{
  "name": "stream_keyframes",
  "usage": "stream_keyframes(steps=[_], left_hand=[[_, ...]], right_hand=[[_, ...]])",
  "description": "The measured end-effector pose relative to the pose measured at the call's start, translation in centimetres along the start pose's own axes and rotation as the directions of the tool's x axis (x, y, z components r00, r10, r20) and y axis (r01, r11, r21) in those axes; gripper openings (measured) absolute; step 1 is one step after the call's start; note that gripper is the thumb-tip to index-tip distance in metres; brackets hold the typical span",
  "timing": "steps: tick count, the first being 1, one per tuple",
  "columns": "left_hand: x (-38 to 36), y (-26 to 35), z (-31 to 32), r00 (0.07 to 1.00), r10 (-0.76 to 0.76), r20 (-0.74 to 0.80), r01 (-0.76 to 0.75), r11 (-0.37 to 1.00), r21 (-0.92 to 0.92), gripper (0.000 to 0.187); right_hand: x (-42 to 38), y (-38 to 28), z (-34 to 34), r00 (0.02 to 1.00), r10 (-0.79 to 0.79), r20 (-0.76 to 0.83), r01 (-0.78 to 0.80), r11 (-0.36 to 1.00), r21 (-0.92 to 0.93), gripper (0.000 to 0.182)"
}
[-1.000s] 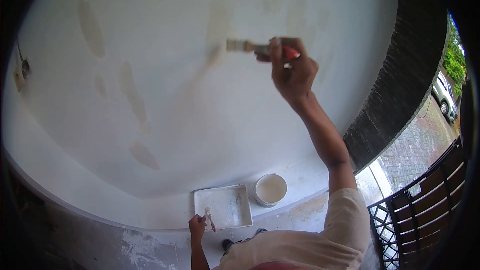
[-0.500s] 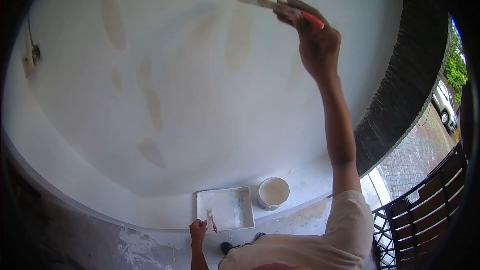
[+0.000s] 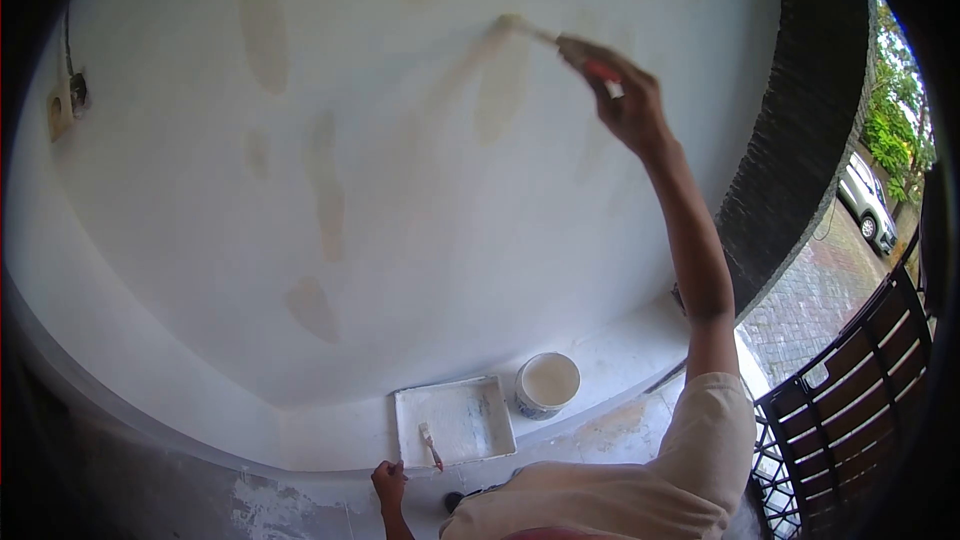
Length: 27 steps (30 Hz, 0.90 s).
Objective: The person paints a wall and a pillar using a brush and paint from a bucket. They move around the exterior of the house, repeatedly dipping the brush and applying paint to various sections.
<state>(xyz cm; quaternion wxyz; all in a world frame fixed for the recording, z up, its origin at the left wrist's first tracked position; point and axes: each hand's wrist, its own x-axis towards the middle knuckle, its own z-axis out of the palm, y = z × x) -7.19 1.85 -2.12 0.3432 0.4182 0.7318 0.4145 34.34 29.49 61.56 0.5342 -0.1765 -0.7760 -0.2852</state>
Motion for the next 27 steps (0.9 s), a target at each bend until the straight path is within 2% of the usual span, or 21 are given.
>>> stream_keyframes(steps=[3, 4, 6, 8, 10, 11, 14, 16, 19, 20, 22, 24, 25, 26, 27], left_hand=[[0.4, -0.5, -0.6, 1.000, 0.008, -0.001, -0.008, 0.999, -0.040, 0.027], [0.7, -0.3, -0.6, 1.000, 0.007, -0.001, -0.007, 0.999, -0.041, 0.027], [0.6, 0.3, -0.6, 1.000, 0.002, 0.009, -0.002, 0.999, -0.054, 0.027], [0.3, 0.9, -1.3, 1.000, -0.001, 0.028, 0.002, 0.998, -0.064, 0.027], [0.3, 0.4, -1.6, 0.998, 0.020, 0.065, -0.016, 0.998, -0.067, 0.027], [0.5, 0.1, -1.5, 0.996, 0.035, 0.084, -0.029, 0.997, -0.073, 0.027], [1.1, -0.5, -1.9, 0.992, 0.051, 0.113, -0.043, 0.996, -0.073, 0.027], [1.1, -1.0, -2.3, 0.993, 0.038, 0.108, -0.029, 0.995, -0.092, 0.027], [0.7, -2.3, -2.6, 0.992, 0.027, 0.124, -0.014, 0.995, -0.103, 0.028], [0.7, -2.7, -2.7, 0.991, 0.025, 0.135, -0.011, 0.995, -0.103, 0.028], [0.9, -3.1, -2.4, 0.987, 0.025, 0.159, -0.007, 0.994, -0.108, 0.028], [0.9, -3.1, -2.8, 0.984, 0.033, 0.175, -0.015, 0.995, -0.101, 0.028], [1.0, -2.3, -2.9, 0.983, 0.044, 0.177, -0.027, 0.995, -0.099, 0.028], [0.9, -1.8, -3.0, 0.982, 0.052, 0.181, -0.035, 0.995, -0.096, 0.028], [1.0, -1.9, -3.0, 0.983, 0.049, 0.179, -0.031, 0.994, -0.102, 0.028]], right_hand=[[-4.2, -2.3, 2.2, 0.961, -0.027, 0.276, -0.003, 0.994, 0.108, 0.036], [-4.3, -4.3, 1.7, 0.921, 0.006, 0.390, -0.070, 0.986, 0.150, 0.034], [-3.4, -5.7, 0.8, 0.859, 0.043, 0.510, -0.143, 0.977, 0.160, 0.029], [-0.4, -4.3, -0.6, 0.945, 0.025, 0.325, -0.062, 0.993, 0.103, 0.023], [2.8, -2.6, -1.5, 0.995, -0.061, 0.076, 0.066, 0.995, -0.071, 0.020], [3.3, -2.7, -1.3, 0.989, 0.135, 0.059, -0.132, 0.990, -0.059, 0.021], [-2.4, -2.5, 1.6, 0.888, 0.101, 0.449, -0.083, 0.995, -0.060, 0.025], [-4.2, -6.5, 2.4, 0.830, -0.015, 0.558, -0.074, 0.988, 0.137, 0.031], [-3.1, -7.7, 1.3, 0.855, 0.086, 0.511, -0.145, 0.986, 0.077, 0.031], [-2.1, -7.0, 1.1, 0.929, 0.067, 0.364, -0.098, 0.993, 0.067, 0.027], [0.7, -5.9, 0.4, 0.995, -0.023, 0.097, 0.023, 1.000, 0.003, 0.025], [0.0, -3.6, 1.4, 1.000, 0.021, 0.018, -0.020, 0.999, -0.044, 0.027], [-1.2, -2.6, 2.2, 0.999, 0.039, -0.021, -0.040, 0.997, -0.064, 0.028], [-3.6, -3.0, 3.8, 0.993, 0.098, 0.058, -0.094, 0.993, -0.072, 0.028], [-6.2, -4.9, 5.2, 0.962, 0.243, 0.125, -0.243, 0.970, -0.014, 0.027]])
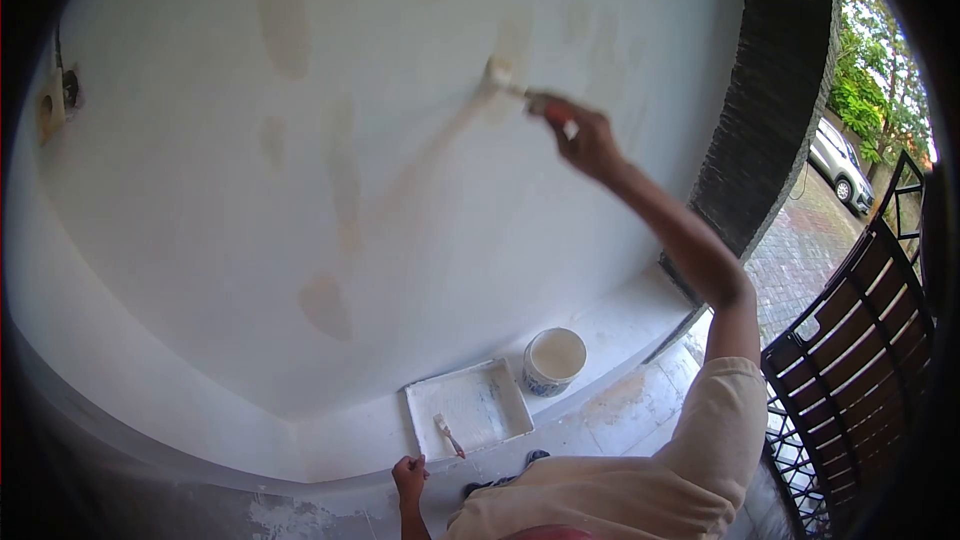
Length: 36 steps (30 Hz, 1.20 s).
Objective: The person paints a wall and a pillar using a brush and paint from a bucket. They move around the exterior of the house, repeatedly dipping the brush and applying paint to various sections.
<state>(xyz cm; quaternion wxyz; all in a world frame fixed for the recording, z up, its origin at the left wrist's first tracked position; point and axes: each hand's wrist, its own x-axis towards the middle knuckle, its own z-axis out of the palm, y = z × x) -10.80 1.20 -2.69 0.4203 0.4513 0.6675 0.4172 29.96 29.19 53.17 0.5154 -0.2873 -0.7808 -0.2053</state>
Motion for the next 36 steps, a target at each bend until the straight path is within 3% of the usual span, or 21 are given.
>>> stream_keyframes(steps=[2, 3, 5, 6, 8, 9, 11, 13, 15, 17, 20, 23, 25, 26, 27, 29, 33, 34, 36], left_hand=[[1.2, -0.3, 0.2, 1.000, 0.003, -0.028, -0.004, 1.000, -0.029, 0.028], [1.6, -0.4, 0.3, 0.998, 0.000, -0.064, -0.003, 0.999, -0.049, 0.028], [1.8, -0.7, 0.5, 0.993, -0.010, -0.120, 0.001, 0.997, -0.078, 0.029], [1.7, -0.5, 0.6, 0.989, -0.024, -0.144, 0.012, 0.997, -0.080, 0.029], [1.8, -0.5, 1.2, 0.989, -0.047, -0.138, 0.037, 0.996, -0.076, 0.029], [1.5, -0.6, 1.3, 0.989, -0.063, -0.135, 0.053, 0.996, -0.071, 0.029], [0.9, -0.4, 1.7, 0.990, -0.079, -0.113, 0.070, 0.994, -0.084, 0.028], [1.1, -0.4, 1.8, 0.991, -0.085, -0.102, 0.075, 0.993, -0.093, 0.027], [1.0, -1.1, 2.4, 0.991, -0.092, -0.097, 0.082, 0.991, -0.105, 0.027], [1.0, -0.6, 2.6, 0.991, -0.093, -0.097, 0.085, 0.993, -0.083, 0.027], [1.6, 0.1, 2.7, 0.993, -0.046, -0.105, 0.041, 0.998, -0.048, 0.028], [2.4, 1.2, 2.6, 0.995, -0.023, -0.102, 0.018, 0.999, -0.050, 0.029], [2.9, 2.3, 2.5, 0.994, -0.020, -0.104, 0.014, 0.998, -0.062, 0.030], [3.0, 2.8, 2.4, 0.994, -0.020, -0.110, 0.012, 0.998, -0.067, 0.030], [3.1, 3.2, 2.2, 0.993, -0.018, -0.119, 0.009, 0.997, -0.073, 0.031], [3.3, 2.3, 1.6, 0.991, 0.000, -0.133, -0.006, 0.999, -0.046, 0.032], [3.4, 0.3, 0.6, 0.994, 0.034, -0.101, -0.035, 0.999, -0.009, 0.033], [3.4, -0.3, 0.4, 0.997, 0.010, -0.074, -0.016, 0.997, -0.072, 0.031], [3.6, -0.7, 0.0, 0.999, 0.029, -0.046, -0.030, 0.999, -0.015, 0.030]], right_hand=[[-1.9, -3.7, 0.7, 0.991, 0.044, 0.123, -0.067, 0.979, 0.191, 0.024], [-1.4, -5.6, -0.4, 0.949, 0.184, 0.257, -0.250, 0.934, 0.254, 0.020], [1.5, -4.3, -2.0, 0.981, -0.080, 0.177, 0.047, 0.981, 0.188, 0.018], [3.8, -3.6, -2.9, 0.989, -0.143, 0.034, 0.138, 0.983, 0.121, 0.021], [7.9, -3.3, -5.5, 0.986, -0.072, -0.152, 0.077, 0.997, 0.026, 0.017], [9.0, -3.5, -6.1, 0.976, 0.090, -0.197, -0.064, 0.989, 0.134, 0.018], [7.3, 1.0, -4.7, 0.985, -0.168, -0.044, 0.165, 0.984, -0.060, 0.017], [1.8, 0.8, -1.8, 0.990, -0.088, 0.110, 0.084, 0.996, 0.037, 0.027], [-0.5, -1.6, -1.9, 0.962, -0.141, 0.236, 0.117, 0.987, 0.110, 0.033], [-0.2, -2.7, -3.0, 0.953, -0.126, 0.277, 0.088, 0.985, 0.146, 0.034], [3.8, -1.5, -4.7, 0.962, -0.264, 0.074, 0.262, 0.964, 0.036, 0.031], [6.1, -1.1, -4.8, 0.969, -0.242, -0.048, 0.242, 0.970, -0.015, 0.029], [2.7, 0.4, -2.8, 0.942, -0.294, 0.164, 0.306, 0.950, -0.057, 0.028], [0.0, -0.1, -1.6, 0.933, -0.274, 0.233, 0.281, 0.960, 0.005, 0.028], [-1.3, -1.5, -1.4, 0.864, -0.426, 0.268, 0.449, 0.893, -0.027, 0.028], [-3.5, -3.6, -1.5, 0.846, -0.301, 0.440, 0.288, 0.953, 0.099, 0.029], [-0.5, -4.9, -2.3, 0.934, -0.335, 0.124, 0.331, 0.942, 0.046, 0.034], [-0.4, -3.5, -1.9, 0.978, -0.193, 0.081, 0.189, 0.980, 0.053, 0.035], [-1.5, -3.7, -0.9, 0.965, -0.171, 0.200, 0.175, 0.985, -0.002, 0.035]])
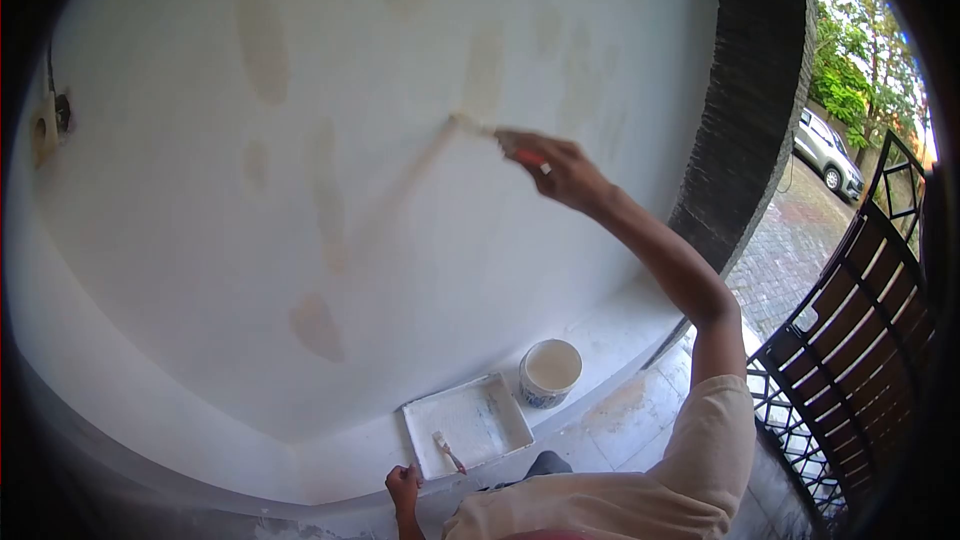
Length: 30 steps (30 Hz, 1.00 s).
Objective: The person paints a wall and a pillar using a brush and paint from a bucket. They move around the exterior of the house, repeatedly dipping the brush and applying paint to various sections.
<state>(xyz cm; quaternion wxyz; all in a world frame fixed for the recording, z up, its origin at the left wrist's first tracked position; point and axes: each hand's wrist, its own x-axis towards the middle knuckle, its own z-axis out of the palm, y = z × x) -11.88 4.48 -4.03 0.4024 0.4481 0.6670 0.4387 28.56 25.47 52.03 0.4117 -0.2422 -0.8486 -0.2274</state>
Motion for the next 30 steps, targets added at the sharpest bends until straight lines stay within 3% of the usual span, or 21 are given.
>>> stream_keyframes(steps=[1, 2, 3, 5, 8, 9, 11, 13, 14, 15, 17, 19, 21, 23, 24, 25, 27, 30], left_hand=[[-0.5, -0.1, -0.6, 1.000, 0.001, 0.015, -0.001, 1.000, 0.031, 0.030], [-0.9, -0.1, -1.4, 1.000, 0.005, 0.019, -0.006, 0.999, 0.053, 0.030], [-0.9, -0.1, -1.9, 1.000, 0.012, 0.020, -0.014, 0.997, 0.071, 0.029], [-0.2, 0.2, -2.0, 1.000, 0.019, 0.005, -0.020, 0.997, 0.071, 0.028], [-0.2, 0.0, -2.5, 1.000, -0.005, -0.018, 0.007, 0.998, 0.063, 0.028], [0.1, 0.3, -2.3, 1.000, -0.002, -0.027, 0.004, 0.998, 0.058, 0.027], [0.2, 0.1, -2.8, 0.999, -0.003, -0.046, 0.006, 0.998, 0.063, 0.027], [0.7, -0.5, -2.2, 0.999, -0.034, -0.029, 0.034, 0.999, -0.009, 0.027], [1.0, -0.7, -1.7, 0.999, -0.048, -0.015, 0.047, 0.998, -0.048, 0.027], [1.3, -0.8, -1.1, 1.000, -0.027, 0.003, 0.027, 0.999, -0.023, 0.027], [1.1, -1.0, -0.2, 0.999, 0.007, 0.041, -0.008, 1.000, 0.029, 0.028], [1.2, -0.4, 0.8, 0.997, 0.010, 0.079, -0.009, 1.000, -0.007, 0.028], [1.1, 0.5, 1.6, 0.995, 0.008, 0.094, -0.007, 1.000, -0.016, 0.028], [1.2, 1.2, 2.2, 0.995, 0.009, 0.095, -0.008, 1.000, -0.003, 0.028], [1.3, 1.2, 2.3, 0.994, -0.002, 0.112, 0.001, 1.000, 0.007, 0.028], [1.7, 1.2, 2.7, 0.993, -0.005, 0.115, 0.004, 1.000, 0.008, 0.028], [1.6, 0.8, 3.0, 0.992, -0.026, 0.125, 0.024, 0.999, 0.021, 0.028], [1.4, 1.3, 3.1, 0.990, -0.015, 0.142, 0.007, 0.998, 0.058, 0.028]], right_hand=[[-0.9, -0.4, 0.8, 0.998, 0.017, 0.065, -0.015, 1.000, -0.020, 0.034], [-2.7, -0.5, 2.3, 0.980, -0.150, 0.129, 0.162, 0.983, -0.089, 0.032], [-3.2, -1.6, 2.7, 0.970, -0.148, 0.192, 0.154, 0.988, -0.021, 0.034], [-2.8, -2.6, 2.4, 0.979, -0.176, 0.102, 0.173, 0.984, 0.037, 0.038], [0.2, -1.4, 0.4, 0.973, -0.175, -0.150, 0.165, 0.984, -0.073, 0.043], [0.8, -0.8, 0.3, 0.979, -0.130, -0.159, 0.117, 0.989, -0.089, 0.042], [-0.3, -0.7, 1.7, 0.999, 0.007, 0.036, -0.006, 1.000, -0.030, 0.041], [-1.2, -1.9, 3.2, 0.979, -0.176, 0.098, 0.182, 0.982, -0.052, 0.038], [-1.2, -2.7, 2.8, 0.972, -0.068, 0.223, 0.063, 0.998, 0.029, 0.033], [-0.6, -3.7, 2.2, 0.970, -0.103, 0.222, 0.088, 0.993, 0.073, 0.033], [1.1, -3.7, 1.3, 0.967, -0.256, 0.006, 0.255, 0.964, -0.075, 0.033], [2.3, -2.5, 0.2, 0.978, -0.090, -0.188, 0.086, 0.996, -0.029, 0.028], [1.2, -1.3, 1.1, 0.999, 0.054, 0.001, -0.054, 0.998, -0.011, 0.027], [-1.6, -1.4, 4.1, 0.970, -0.225, 0.088, 0.233, 0.969, -0.087, 0.027], [-2.2, -2.6, 3.8, 0.968, -0.107, 0.228, 0.110, 0.994, -0.004, 0.028], [-1.7, -3.5, 3.2, 0.965, -0.112, 0.237, 0.096, 0.992, 0.079, 0.028], [0.0, -3.5, 2.1, 0.983, -0.186, -0.008, 0.186, 0.982, 0.021, 0.030], [2.6, -0.8, 0.0, 0.972, -0.063, -0.228, 0.065, 0.998, 0.000, 0.033]])
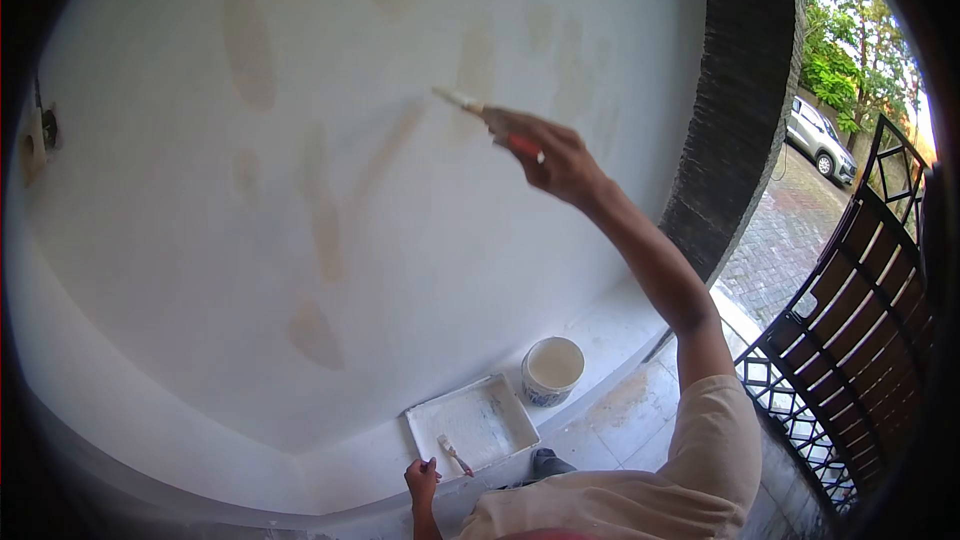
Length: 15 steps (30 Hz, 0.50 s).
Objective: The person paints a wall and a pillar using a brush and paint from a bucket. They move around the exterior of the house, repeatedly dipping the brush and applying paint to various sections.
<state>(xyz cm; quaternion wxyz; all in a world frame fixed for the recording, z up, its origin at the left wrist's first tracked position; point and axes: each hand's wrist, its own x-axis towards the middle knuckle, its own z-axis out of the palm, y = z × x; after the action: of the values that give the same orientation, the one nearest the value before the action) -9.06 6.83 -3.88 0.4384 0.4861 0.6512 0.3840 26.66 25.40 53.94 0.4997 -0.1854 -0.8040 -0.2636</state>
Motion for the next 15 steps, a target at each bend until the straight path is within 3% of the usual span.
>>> stream_keyframes(steps=[1, 2, 5, 7, 8, 11, 14, 15], left_hand=[[-0.1, -0.1, -0.2, 1.000, 0.000, -0.003, 0.000, 1.000, -0.009, 0.028], [0.2, -0.2, -0.1, 1.000, 0.007, -0.004, -0.007, 1.000, -0.022, 0.027], [0.6, -0.6, -0.2, 1.000, 0.015, -0.023, -0.016, 1.000, -0.019, 0.027], [1.8, 0.0, -0.3, 0.999, 0.020, -0.044, -0.022, 0.999, -0.032, 0.027], [1.9, 0.1, -0.4, 0.999, 0.011, -0.046, -0.013, 0.999, -0.048, 0.027], [1.8, 0.7, -0.4, 0.999, 0.014, -0.042, -0.015, 0.999, -0.029, 0.027], [2.3, 2.0, -0.4, 0.997, 0.049, -0.057, -0.051, 0.998, -0.024, 0.027], [2.2, 2.4, -0.6, 0.996, 0.062, -0.066, -0.064, 0.997, -0.033, 0.027]], right_hand=[[0.6, 0.4, 0.0, 0.998, 0.029, -0.051, -0.028, 1.000, 0.013, 0.032], [-0.3, 0.6, 0.5, 0.983, 0.146, 0.113, -0.154, 0.986, 0.067, 0.026], [-2.5, -1.5, 1.8, 0.914, 0.030, 0.405, -0.092, 0.987, 0.134, 0.025], [-1.1, -2.9, 0.7, 0.917, -0.019, 0.399, -0.068, 0.977, 0.202, 0.027], [0.0, -2.7, 0.2, 0.964, -0.050, 0.260, 0.011, 0.989, 0.149, 0.025], [3.5, 0.2, -1.7, 0.995, 0.054, -0.081, -0.055, 0.998, -0.010, 0.026], [-0.2, 0.9, 0.4, 0.934, 0.164, 0.318, -0.194, 0.979, 0.064, 0.021], [-1.2, -0.7, 0.7, 0.912, 0.016, 0.410, -0.044, 0.997, 0.060, 0.020]])
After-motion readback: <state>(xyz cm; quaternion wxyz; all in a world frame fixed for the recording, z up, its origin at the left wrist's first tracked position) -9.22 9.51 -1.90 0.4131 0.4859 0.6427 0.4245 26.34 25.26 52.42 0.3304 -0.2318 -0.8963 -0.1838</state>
